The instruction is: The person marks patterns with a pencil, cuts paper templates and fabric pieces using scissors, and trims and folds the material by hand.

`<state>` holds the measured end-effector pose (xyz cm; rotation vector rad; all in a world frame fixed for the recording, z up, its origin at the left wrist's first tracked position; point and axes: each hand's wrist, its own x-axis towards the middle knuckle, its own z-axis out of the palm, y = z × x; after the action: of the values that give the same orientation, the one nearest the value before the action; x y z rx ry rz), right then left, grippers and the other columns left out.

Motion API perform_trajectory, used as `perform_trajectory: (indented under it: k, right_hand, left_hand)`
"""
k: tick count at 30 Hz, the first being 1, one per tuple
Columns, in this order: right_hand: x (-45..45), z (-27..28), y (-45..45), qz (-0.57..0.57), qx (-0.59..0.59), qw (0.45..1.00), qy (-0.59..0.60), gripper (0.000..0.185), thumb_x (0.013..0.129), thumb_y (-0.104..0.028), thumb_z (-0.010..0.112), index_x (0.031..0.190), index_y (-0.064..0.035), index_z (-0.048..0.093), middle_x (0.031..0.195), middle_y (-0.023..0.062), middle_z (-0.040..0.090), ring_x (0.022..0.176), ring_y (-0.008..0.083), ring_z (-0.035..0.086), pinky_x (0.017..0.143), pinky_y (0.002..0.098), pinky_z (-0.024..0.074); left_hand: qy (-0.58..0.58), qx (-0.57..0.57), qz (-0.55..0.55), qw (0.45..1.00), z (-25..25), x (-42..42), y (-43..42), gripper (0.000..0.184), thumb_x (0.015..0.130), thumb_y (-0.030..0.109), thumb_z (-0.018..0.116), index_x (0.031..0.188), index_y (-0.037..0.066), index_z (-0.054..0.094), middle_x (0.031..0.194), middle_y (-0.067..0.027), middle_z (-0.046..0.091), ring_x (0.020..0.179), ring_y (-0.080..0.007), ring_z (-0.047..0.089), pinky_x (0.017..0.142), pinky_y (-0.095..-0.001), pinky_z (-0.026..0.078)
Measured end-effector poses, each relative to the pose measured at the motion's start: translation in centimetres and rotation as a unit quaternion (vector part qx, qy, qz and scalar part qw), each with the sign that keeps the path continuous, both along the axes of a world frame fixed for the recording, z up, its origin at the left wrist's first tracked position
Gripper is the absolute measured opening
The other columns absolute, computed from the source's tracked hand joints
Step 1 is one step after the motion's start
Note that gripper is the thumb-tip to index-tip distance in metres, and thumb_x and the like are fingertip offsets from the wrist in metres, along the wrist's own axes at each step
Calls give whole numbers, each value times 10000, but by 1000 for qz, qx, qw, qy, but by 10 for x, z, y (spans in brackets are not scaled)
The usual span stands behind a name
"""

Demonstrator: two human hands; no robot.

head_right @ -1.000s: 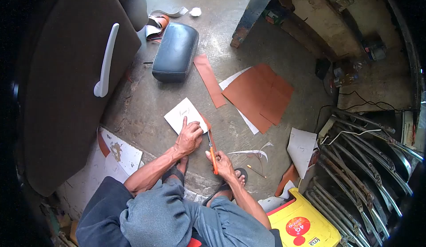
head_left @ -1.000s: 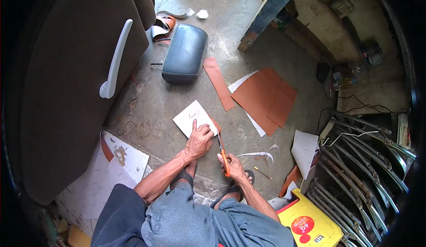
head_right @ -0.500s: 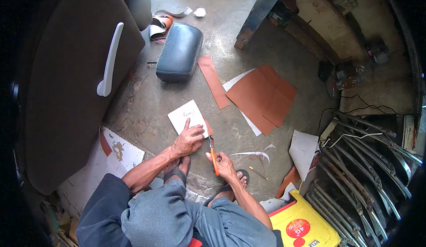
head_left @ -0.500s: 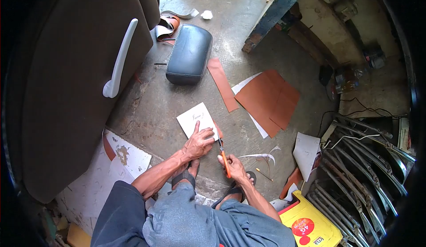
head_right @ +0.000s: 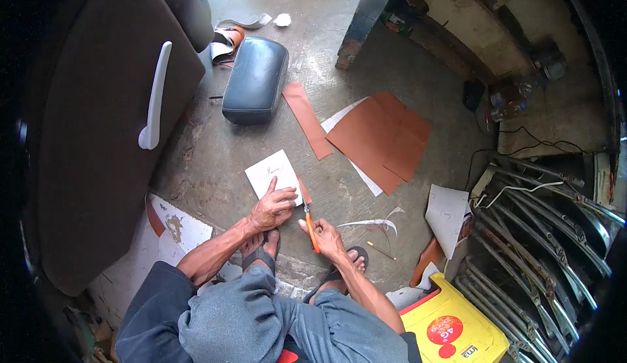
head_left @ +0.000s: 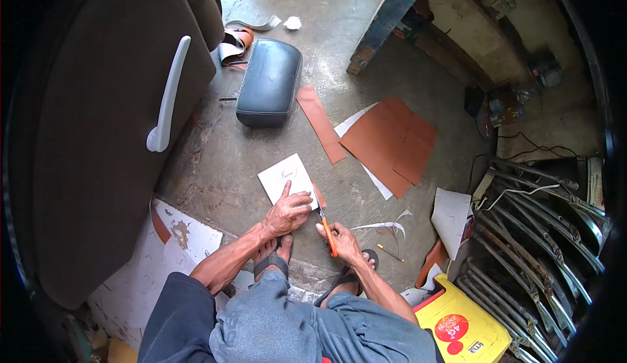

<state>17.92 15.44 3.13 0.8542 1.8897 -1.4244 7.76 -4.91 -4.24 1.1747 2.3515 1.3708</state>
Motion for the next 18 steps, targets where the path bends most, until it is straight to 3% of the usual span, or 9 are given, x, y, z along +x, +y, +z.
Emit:
perform_trajectory:
  k: [2, 11, 14, 18]
  right_hand:
    - [-2, 3, -1, -2, 8, 1000, -6, 514, 843, -530, 783, 847, -48, 605, 624, -39, 495, 590, 72, 482, 527, 258, 408]
    - [3, -10, -2, 21, 52, 998, 16, 639, 798, -647, 753, 845, -17, 657, 664, 34, 582, 632, 142, 535, 575, 319, 438]
    - [-10, -2, -3, 44, 56, 997, 21, 537, 857, -573, 744, 872, -43, 656, 643, -26, 552, 575, 87, 511, 519, 249, 385]
    - [-7, 3, -5, 65, 92, 993, 21, 555, 854, -592, 737, 862, -43, 654, 641, -10, 573, 580, 89, 518, 517, 275, 392]
  left_hand:
    - [5, 6, -6, 1000, -1, 1, -2, 188, 773, 61, 727, 953, 91, 686, 1190, -73, 649, 1258, -271, 588, 1161, -699, 197]
    - [-15, 27, -3, 1000, 6, 1, -2, 204, 796, 70, 729, 994, 80, 681, 1263, -101, 634, 1287, -324, 563, 1162, -690, 205]
    - [-25, 32, -11, 999, 7, 2, -5, 193, 806, 72, 732, 993, 84, 686, 1254, -102, 641, 1287, -321, 568, 1171, -689, 183]
    - [-32, 42, -13, 999, 5, 2, -8, 195, 810, 73, 733, 1000, 90, 692, 1264, -103, 642, 1292, -316, 567, 1177, -689, 165]
